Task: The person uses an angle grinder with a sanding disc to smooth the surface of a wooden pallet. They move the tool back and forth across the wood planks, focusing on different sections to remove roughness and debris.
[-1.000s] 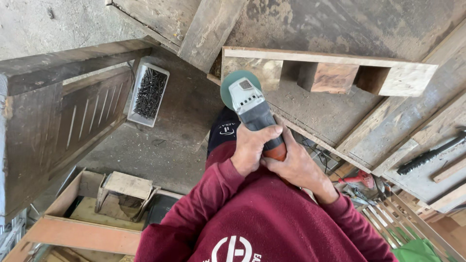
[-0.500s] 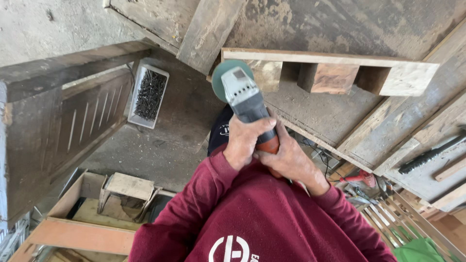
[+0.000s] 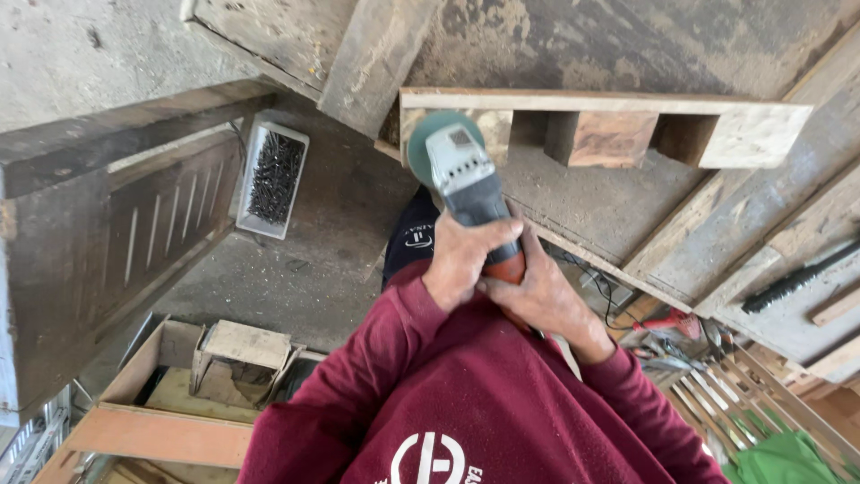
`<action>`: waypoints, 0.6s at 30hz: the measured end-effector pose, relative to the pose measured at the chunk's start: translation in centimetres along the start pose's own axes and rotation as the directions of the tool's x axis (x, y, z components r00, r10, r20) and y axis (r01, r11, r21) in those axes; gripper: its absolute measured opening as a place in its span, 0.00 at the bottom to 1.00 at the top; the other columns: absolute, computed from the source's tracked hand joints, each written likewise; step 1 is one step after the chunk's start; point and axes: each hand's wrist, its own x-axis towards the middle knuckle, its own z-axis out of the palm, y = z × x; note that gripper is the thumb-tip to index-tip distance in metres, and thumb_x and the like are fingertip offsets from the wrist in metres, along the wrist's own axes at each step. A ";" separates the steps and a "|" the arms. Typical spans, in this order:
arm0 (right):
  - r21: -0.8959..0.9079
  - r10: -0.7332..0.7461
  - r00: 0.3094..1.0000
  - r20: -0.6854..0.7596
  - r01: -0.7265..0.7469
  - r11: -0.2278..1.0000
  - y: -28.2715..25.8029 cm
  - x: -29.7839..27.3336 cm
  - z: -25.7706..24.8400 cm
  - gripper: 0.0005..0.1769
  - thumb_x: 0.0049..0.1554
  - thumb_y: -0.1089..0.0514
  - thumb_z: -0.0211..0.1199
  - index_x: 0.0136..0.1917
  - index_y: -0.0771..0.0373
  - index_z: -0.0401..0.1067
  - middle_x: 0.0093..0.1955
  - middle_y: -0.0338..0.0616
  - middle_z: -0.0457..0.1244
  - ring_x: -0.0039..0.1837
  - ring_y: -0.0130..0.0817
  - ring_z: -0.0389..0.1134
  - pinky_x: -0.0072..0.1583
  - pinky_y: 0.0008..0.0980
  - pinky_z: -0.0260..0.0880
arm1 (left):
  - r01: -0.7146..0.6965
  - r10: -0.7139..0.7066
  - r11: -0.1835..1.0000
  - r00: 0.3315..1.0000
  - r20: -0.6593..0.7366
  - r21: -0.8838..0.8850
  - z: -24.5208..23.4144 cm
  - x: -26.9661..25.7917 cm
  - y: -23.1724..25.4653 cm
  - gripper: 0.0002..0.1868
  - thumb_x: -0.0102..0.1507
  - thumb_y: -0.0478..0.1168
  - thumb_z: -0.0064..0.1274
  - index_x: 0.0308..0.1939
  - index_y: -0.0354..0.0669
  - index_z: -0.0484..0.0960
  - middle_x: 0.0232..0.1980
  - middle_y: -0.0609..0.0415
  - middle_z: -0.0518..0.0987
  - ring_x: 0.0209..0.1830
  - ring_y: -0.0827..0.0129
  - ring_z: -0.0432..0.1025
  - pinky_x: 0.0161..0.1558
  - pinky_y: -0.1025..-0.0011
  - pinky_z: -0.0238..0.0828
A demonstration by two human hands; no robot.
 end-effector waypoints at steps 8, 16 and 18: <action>0.071 -0.126 0.992 -0.017 0.126 0.989 -0.2 0.0 -0.2 0.60 0.47 0.51 0.73 0.82 0.65 0.42 0.61 0.64 0.66 0.63 0.53 0.70 0.61 0.45 0.71 | -0.006 0.006 1.000 1.000 0.013 -0.015 0.1 0.0 0.2 0.19 0.55 0.30 0.67 0.48 0.36 0.79 0.42 0.54 0.81 0.39 0.72 0.76 0.45 0.71 0.78; 0.060 -0.211 0.976 -0.056 0.214 0.975 0.0 -0.1 -0.7 0.57 0.48 0.52 0.74 0.81 0.67 0.44 0.66 0.67 0.64 0.67 0.55 0.68 0.63 0.47 0.68 | 0.028 -0.029 0.998 1.000 0.007 0.061 0.6 0.7 -0.1 0.18 0.54 0.29 0.67 0.47 0.37 0.81 0.41 0.55 0.82 0.38 0.73 0.77 0.43 0.72 0.78; 0.025 0.029 0.999 -0.017 -0.029 0.999 0.4 -0.7 -0.7 0.52 0.46 0.50 0.74 0.76 0.63 0.51 0.60 0.61 0.67 0.61 0.49 0.73 0.60 0.44 0.73 | 0.016 -0.017 0.999 0.999 0.050 0.034 0.8 0.1 -0.6 0.15 0.56 0.30 0.67 0.46 0.32 0.82 0.41 0.52 0.82 0.37 0.71 0.76 0.43 0.69 0.78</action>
